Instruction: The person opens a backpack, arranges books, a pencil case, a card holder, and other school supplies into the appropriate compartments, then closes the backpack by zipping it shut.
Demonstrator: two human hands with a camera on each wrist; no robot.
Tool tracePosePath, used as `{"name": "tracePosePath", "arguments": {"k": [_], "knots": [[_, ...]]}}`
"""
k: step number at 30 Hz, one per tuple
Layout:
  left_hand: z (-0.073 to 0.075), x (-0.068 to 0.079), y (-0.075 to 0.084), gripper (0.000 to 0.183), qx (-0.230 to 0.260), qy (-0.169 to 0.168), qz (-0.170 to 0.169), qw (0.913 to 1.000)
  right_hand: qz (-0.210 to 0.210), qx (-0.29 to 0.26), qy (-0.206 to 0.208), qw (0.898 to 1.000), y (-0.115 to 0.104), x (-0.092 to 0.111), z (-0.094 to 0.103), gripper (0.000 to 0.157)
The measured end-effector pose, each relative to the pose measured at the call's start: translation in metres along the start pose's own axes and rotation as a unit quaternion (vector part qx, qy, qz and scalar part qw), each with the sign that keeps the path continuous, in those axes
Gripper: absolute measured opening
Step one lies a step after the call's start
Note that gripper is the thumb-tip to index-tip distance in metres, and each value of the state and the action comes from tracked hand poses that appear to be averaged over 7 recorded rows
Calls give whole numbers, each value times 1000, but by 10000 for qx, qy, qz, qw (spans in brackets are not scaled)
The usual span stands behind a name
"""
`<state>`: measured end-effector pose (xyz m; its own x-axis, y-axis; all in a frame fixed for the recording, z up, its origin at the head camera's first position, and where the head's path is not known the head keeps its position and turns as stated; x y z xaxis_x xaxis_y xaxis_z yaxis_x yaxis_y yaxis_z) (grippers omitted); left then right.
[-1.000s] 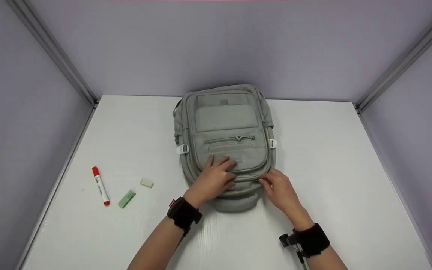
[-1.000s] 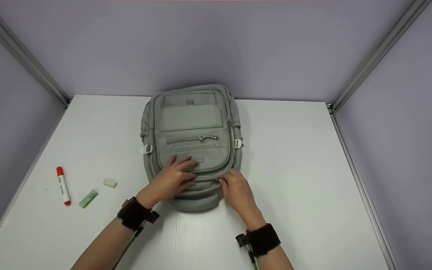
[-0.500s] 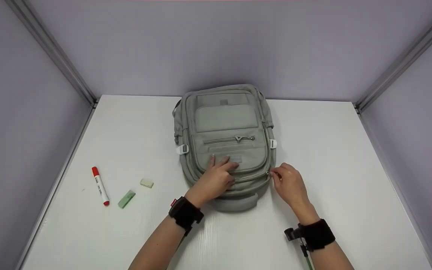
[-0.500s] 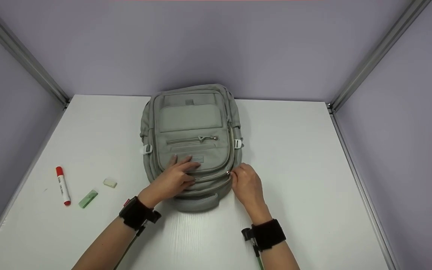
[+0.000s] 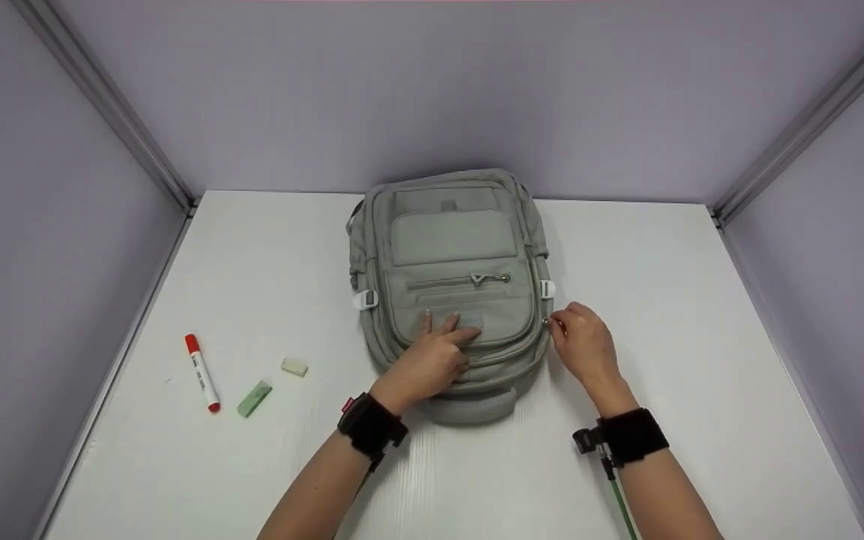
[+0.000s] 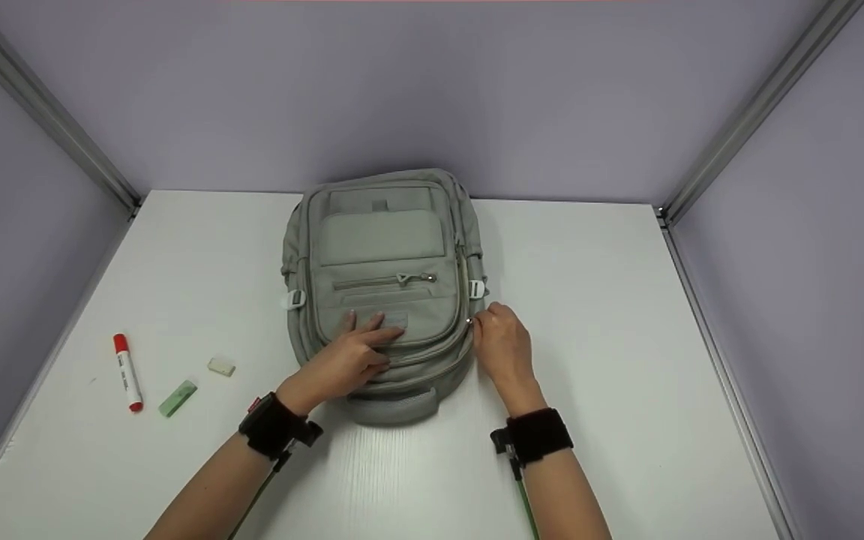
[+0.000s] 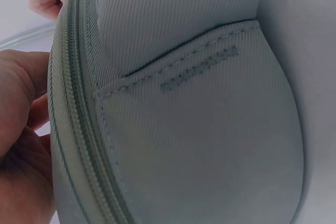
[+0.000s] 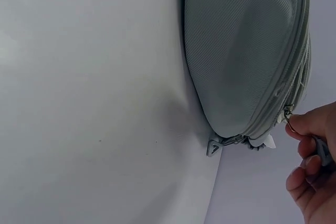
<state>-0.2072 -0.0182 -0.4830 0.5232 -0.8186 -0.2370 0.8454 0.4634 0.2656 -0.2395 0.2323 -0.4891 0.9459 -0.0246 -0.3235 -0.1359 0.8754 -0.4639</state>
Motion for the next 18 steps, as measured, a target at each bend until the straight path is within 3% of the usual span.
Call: {"name": "tracePosePath", "arguments": {"k": [6,18], "knots": [[-1,-1,0,24,13,51,-13,10000,-94,53,-55,9999,3,-10,-4,6],[0,-1,0,23,-31,-59,-2,10000,159,61,-315,9994,10,-41,-11,9]]}}
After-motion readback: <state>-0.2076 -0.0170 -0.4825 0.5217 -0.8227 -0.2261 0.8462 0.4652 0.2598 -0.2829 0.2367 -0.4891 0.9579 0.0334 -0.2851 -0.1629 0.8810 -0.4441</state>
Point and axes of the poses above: each hand's wrist, its own x-axis away from the middle knuckle, its own z-axis out of the back of the hand, y = z × x, the point moved 3 cm from there along -x, towards the middle knuckle, and after that the axes turned 12 degrees about -z, right-handed, at the moved point
